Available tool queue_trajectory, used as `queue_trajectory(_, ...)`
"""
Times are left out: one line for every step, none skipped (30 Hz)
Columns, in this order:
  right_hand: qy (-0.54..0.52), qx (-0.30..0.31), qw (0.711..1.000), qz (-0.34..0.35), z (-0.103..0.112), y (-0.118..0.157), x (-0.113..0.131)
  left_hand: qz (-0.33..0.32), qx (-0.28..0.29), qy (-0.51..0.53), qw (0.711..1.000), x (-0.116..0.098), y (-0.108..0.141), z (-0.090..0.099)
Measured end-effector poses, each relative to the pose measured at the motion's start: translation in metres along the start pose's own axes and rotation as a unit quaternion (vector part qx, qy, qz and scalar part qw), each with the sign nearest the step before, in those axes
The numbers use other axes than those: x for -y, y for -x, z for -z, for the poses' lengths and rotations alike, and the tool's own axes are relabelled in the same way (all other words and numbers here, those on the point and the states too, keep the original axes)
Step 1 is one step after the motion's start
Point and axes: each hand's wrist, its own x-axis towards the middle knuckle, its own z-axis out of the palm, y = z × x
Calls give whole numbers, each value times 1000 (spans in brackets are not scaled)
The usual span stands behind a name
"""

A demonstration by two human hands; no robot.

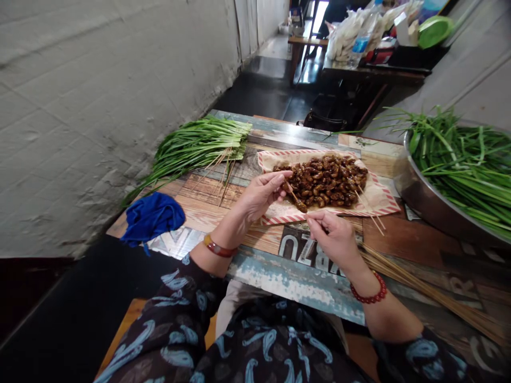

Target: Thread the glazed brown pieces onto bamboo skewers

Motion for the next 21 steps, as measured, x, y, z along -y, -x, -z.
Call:
queue_trajectory(-1, 0, 1000, -1, 0, 0, 0, 3, 3, 3, 1000, -1, 0, 0)
queue_trajectory(-1, 0, 1000, -2, 0, 0, -1, 7, 8, 6, 1000, -2, 1, 1)
queue_trajectory(-2, 1, 1000, -4, 0, 0, -1, 11, 15, 10, 1000, -3, 1, 2)
queue_trajectory(-2, 0, 1000, -5, 0, 0, -1, 15, 25, 13, 999, -3, 2, 3)
queue_trajectory(-3, -1, 1000, -6, 0, 0, -1, 18, 33, 14, 999, -4, 2, 4)
queue_trajectory(-2, -3, 1000, -6, 0, 0, -1, 19, 37, 15, 999, -5, 3, 5)
queue_trajectory(-2, -6, 1000, -6, 0, 0, -1, 18, 35, 14, 999, -5, 3, 6)
queue_trajectory(-3, -8, 1000, -7, 1, 0, 0, 16, 28, 14, 999, -6, 3, 6)
queue_trajectory(-3, -10, 1000, -9, 1, 0, 1, 14, 18, 14, 1000, -5, 2, 7)
queue_trajectory(-3, -11, 1000, -11, 1, 0, 1, 12, 8, 14, 1000, -5, 2, 7)
queue_trajectory(-3, -11, 1000, -12, 2, 0, 2, 12, -2, 14, 1000, -4, 1, 7)
queue_trajectory(-3, -10, 1000, -12, 2, 0, 2, 13, -9, 15, 1000, -4, 0, 7)
queue_trajectory(-1, -9, 1000, -10, 2, 1, 2, 14, -15, 15, 1000, -3, 0, 6)
queue_trajectory(0, -7, 1000, -6, 2, 1, 2, 15, -19, 15, 1000, -2, -1, 6)
queue_trajectory(1, -6, 1000, -2, 2, 1, 2, 15, -23, 15, 1000, -2, -1, 5)
queue_trajectory(1, -4, 1000, 1, 2, 1, 2, 15, -26, 16, 999, -1, -1, 4)
queue_trajectory(1, -2, 1000, 4, 1, 1, 2, 15, -28, 17, 999, -1, -1, 3)
queue_trajectory(1, 0, 1000, 5, 1, 1, 2, 14, -29, 18, 999, -1, -1, 3)
queue_trajectory(1, 1, 1000, 5, 1, 1, 1, 12, -30, 19, 999, -1, -1, 2)
queue_trajectory(0, 2, 1000, 4, 1, 1, 1, 10, -31, 19, 999, -1, 0, 1)
queue_trajectory(0, 3, 1000, 2, 1, 1, 1, 8, -31, 18, 999, -1, 0, 1)
